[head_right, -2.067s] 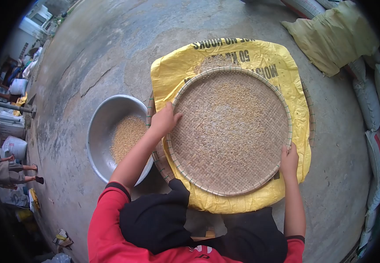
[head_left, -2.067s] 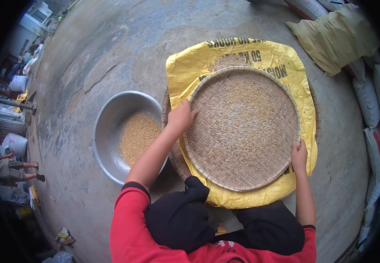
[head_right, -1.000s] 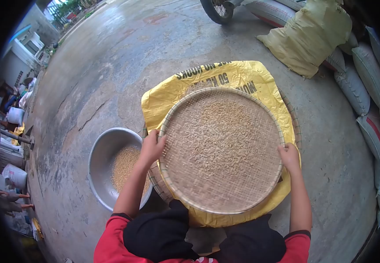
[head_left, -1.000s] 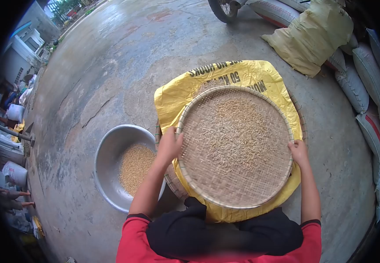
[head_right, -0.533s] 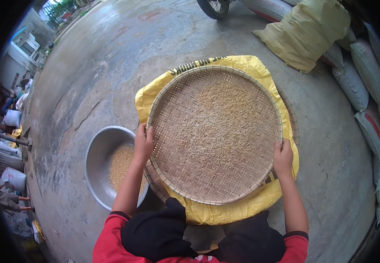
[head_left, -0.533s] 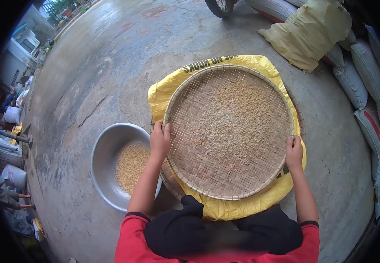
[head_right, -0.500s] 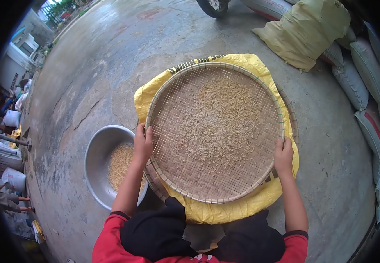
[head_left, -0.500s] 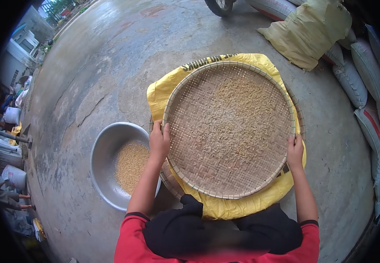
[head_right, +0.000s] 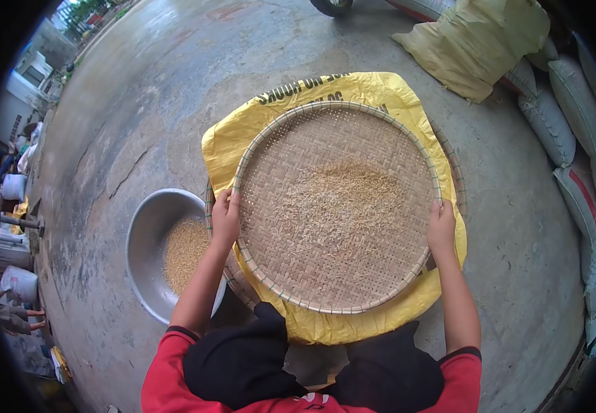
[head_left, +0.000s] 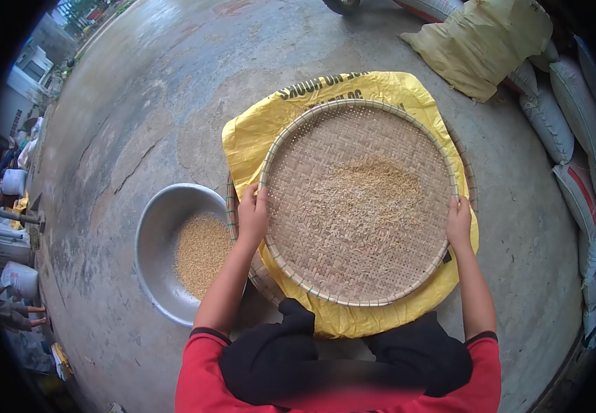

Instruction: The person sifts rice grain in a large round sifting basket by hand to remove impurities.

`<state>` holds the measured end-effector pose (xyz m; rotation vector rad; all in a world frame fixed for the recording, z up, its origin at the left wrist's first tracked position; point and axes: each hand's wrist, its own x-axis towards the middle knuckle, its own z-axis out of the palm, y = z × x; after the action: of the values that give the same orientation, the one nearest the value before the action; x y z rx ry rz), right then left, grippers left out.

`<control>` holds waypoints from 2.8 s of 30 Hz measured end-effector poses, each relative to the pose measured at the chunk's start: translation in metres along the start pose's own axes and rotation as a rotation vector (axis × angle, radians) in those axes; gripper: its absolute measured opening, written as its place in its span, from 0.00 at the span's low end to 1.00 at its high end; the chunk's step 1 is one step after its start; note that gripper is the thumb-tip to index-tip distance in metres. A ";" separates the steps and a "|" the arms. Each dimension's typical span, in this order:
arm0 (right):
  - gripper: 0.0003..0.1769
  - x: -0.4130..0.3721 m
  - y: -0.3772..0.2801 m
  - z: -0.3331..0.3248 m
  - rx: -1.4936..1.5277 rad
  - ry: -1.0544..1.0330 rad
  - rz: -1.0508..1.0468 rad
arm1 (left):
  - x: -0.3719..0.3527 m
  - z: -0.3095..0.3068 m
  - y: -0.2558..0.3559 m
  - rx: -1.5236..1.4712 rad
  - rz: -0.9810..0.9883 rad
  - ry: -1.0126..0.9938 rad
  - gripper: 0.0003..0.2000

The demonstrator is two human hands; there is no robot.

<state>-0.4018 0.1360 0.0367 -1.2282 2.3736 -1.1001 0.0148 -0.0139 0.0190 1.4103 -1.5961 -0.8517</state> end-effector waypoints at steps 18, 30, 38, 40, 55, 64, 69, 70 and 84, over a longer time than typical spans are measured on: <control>0.17 0.024 -0.012 -0.002 -0.050 0.104 -0.125 | 0.037 -0.004 0.003 0.084 -0.087 0.007 0.16; 0.17 0.026 0.028 0.003 -0.160 -0.105 0.057 | -0.016 0.010 0.024 0.206 -0.029 -0.132 0.16; 0.17 0.011 0.048 0.022 -0.148 -0.145 0.015 | -0.018 -0.003 -0.005 0.392 -0.149 -0.281 0.14; 0.17 0.009 0.055 0.024 -0.157 -0.127 0.004 | -0.017 -0.002 0.004 0.451 -0.032 -0.182 0.13; 0.18 0.006 0.056 0.023 -0.149 -0.170 0.035 | 0.018 0.029 0.004 0.659 0.476 -0.528 0.06; 0.18 0.008 0.063 0.025 -0.170 -0.172 0.038 | 0.024 0.033 -0.005 0.619 0.555 -0.554 0.05; 0.20 0.007 0.068 0.025 -0.143 -0.178 0.038 | 0.022 0.031 -0.001 0.642 0.574 -0.542 0.05; 0.21 0.009 0.073 0.025 -0.152 -0.163 0.022 | 0.022 0.031 0.001 0.653 0.547 -0.570 0.05; 0.24 0.018 0.102 0.031 -0.131 -0.163 -0.025 | -0.019 -0.091 -0.004 0.380 -0.013 0.001 0.08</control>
<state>-0.4567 0.1428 -0.0561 -1.3391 2.3429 -0.8273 0.0989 0.0077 0.0524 1.6817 -1.8164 -0.5714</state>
